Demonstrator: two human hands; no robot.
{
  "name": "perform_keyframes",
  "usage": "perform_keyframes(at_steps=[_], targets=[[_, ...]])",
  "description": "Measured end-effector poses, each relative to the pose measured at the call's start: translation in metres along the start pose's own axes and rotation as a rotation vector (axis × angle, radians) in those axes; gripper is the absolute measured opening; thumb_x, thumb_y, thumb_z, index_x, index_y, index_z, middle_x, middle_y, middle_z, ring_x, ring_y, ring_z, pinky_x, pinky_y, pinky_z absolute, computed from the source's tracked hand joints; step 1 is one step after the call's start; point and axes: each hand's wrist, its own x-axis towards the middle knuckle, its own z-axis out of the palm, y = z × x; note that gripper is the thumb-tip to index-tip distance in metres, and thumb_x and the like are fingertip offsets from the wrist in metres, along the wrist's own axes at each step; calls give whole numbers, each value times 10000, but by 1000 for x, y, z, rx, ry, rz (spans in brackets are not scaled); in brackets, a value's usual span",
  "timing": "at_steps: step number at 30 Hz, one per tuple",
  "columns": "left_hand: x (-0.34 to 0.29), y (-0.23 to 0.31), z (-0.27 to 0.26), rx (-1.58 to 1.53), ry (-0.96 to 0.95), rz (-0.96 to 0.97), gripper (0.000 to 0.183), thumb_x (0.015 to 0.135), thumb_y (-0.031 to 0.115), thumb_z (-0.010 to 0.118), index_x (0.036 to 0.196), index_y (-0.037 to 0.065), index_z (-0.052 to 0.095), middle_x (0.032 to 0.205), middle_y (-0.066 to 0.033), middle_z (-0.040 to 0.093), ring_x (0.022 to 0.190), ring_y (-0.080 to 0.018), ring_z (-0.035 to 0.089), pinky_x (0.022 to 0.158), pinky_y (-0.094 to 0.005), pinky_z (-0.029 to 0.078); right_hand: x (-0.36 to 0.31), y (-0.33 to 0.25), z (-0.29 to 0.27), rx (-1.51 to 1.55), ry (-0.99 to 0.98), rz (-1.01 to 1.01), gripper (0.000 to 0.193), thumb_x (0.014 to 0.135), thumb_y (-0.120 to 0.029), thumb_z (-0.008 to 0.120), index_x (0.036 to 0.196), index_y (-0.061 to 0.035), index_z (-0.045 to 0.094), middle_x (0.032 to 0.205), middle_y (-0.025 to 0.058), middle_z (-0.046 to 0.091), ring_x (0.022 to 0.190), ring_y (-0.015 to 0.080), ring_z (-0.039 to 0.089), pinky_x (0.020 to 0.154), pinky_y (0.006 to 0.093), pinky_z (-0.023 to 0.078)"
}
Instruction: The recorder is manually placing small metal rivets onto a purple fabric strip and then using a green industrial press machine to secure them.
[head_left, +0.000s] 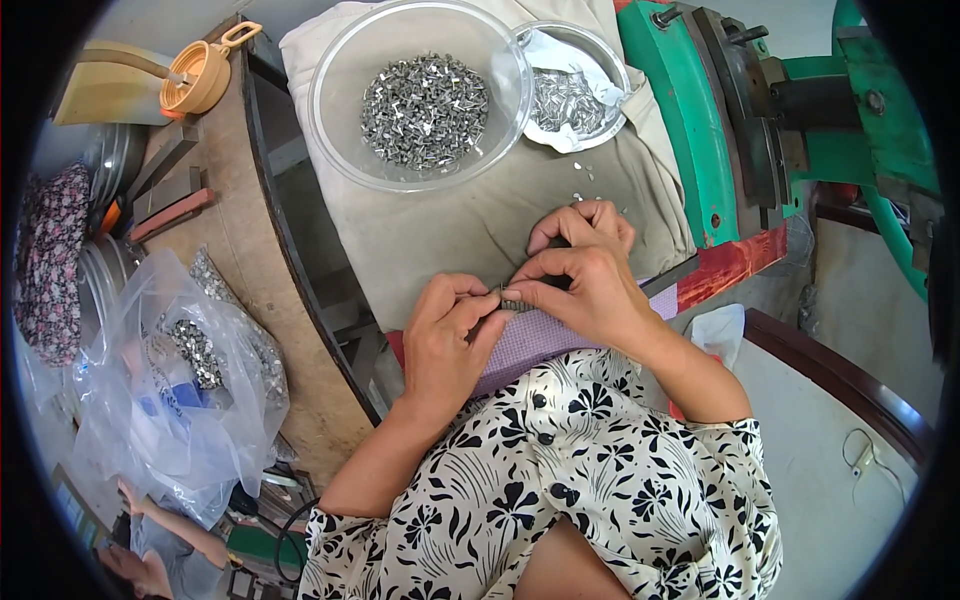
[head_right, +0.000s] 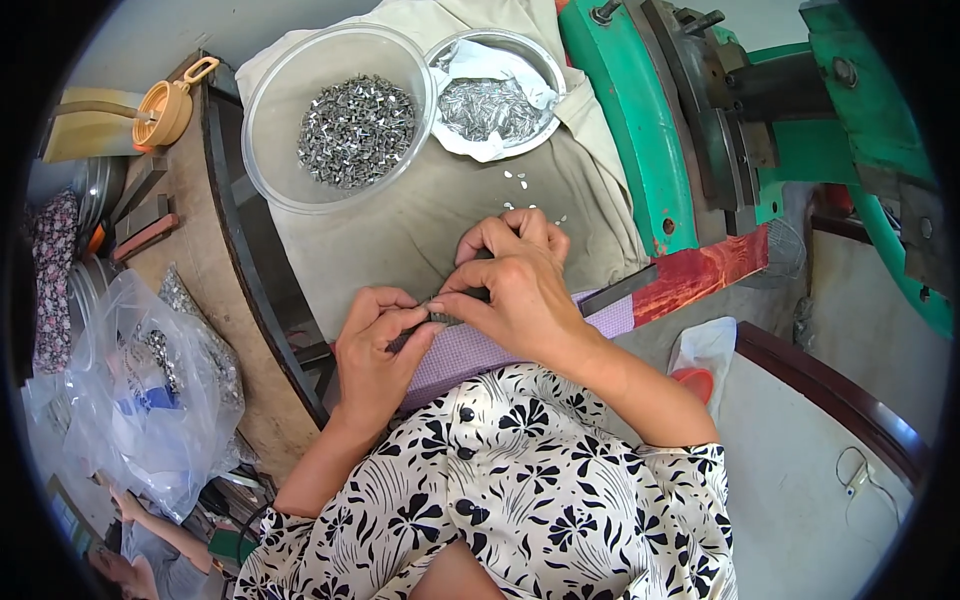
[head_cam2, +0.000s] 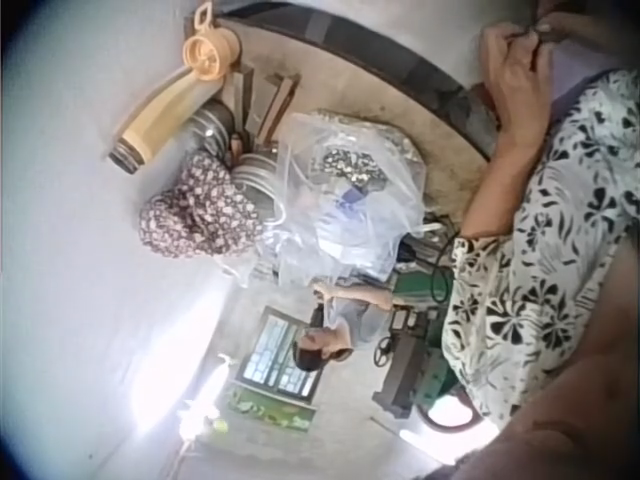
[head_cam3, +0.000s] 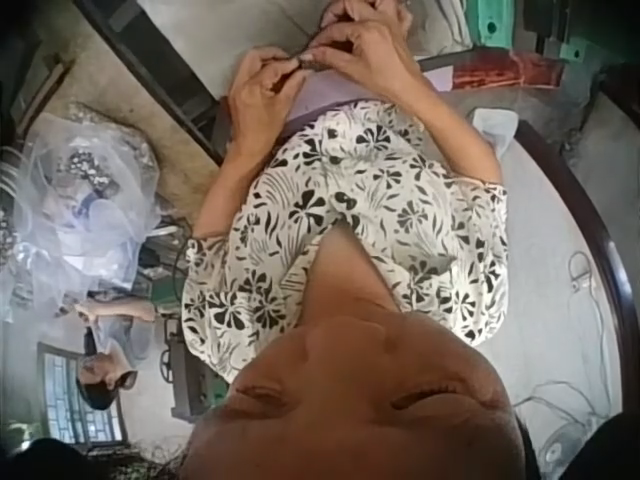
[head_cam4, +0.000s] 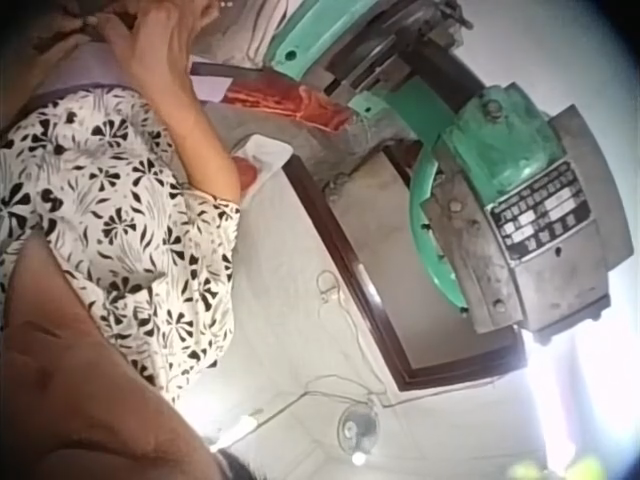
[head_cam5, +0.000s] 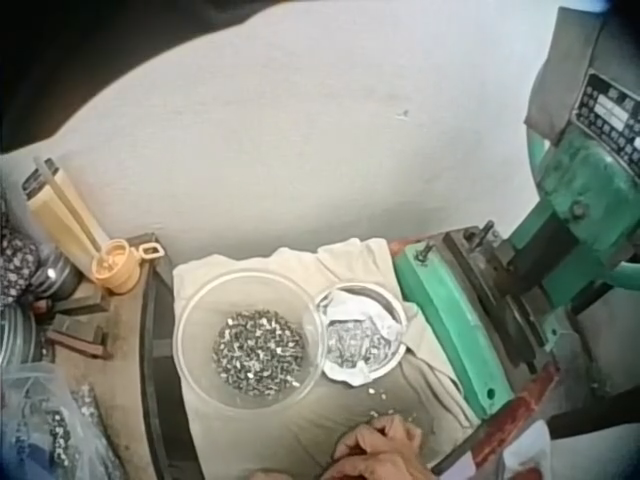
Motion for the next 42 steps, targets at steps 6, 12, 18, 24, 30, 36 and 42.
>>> perform_keyframes(at_steps=[6, 12, 18, 24, 30, 36, 42], targets=[[1, 1, -1, -8, -8, -3, 258, 698, 0, 821, 932, -5, 711, 952, -100, 618, 812, -263, 619, 678, -350, 508, 0, 1, -3, 6, -20, 10, 152, 692, -249, 840, 783, -140, 786, 966, -34, 595, 1087, 260, 444, 958, 452, 273], [1, 1, -1, -10, -9, -14, 258, 703, -4, 819, 939, -8, 712, 951, -99, 617, 813, -260, 619, 681, -349, 509, -4, 9, -11, 2, -29, 1, 172, 689, -259, 853, 804, -149, 789, 972, -50, 582, 1073, 226, 448, 965, 429, 286], [2, 1, -2, 8, -23, -24, 265, 709, -20, 826, 954, 10, 729, 977, -86, 625, 827, -197, 635, 703, -295, 521, -5, 9, -17, 8, -64, 9, 140, 715, -234, 828, 809, -139, 785, 981, -39, 594, 1073, 245, 446, 956, 435, 278], [1, 1, -1, -19, -11, -16, 256, 712, -2, 820, 943, -6, 708, 954, -102, 617, 805, -256, 617, 684, -350, 507, -3, 9, -21, -5, -86, -20, 118, 725, -223, 822, 796, -140, 780, 985, -36, 596, 1074, 247, 449, 955, 440, 279], [1, 0, -1, -15, -15, -6, 256, 711, -1, 822, 940, -7, 707, 952, -101, 618, 805, -255, 619, 682, -350, 508, -2, 5, -15, -32, -85, -14, 138, 714, -240, 835, 812, -163, 777, 973, -46, 576, 1076, 232, 453, 965, 430, 273], [2, 1, -1, -14, -14, -13, 255, 709, 0, 822, 937, -7, 707, 946, -101, 618, 803, -254, 620, 676, -345, 512, -1, 2, -9, -13, -41, 20, 144, 709, -258, 833, 793, -151, 787, 950, -19, 566, 1041, 258, 453, 925, 450, 284], [2, 1, -1, -14, -12, -11, 247, 714, 1, 819, 934, -9, 710, 947, -96, 617, 794, -251, 620, 663, -345, 510, 0, 9, -16, 13, -87, -40, 138, 708, -265, 836, 779, -156, 789, 960, -27, 575, 1054, 253, 451, 936, 445, 277]])
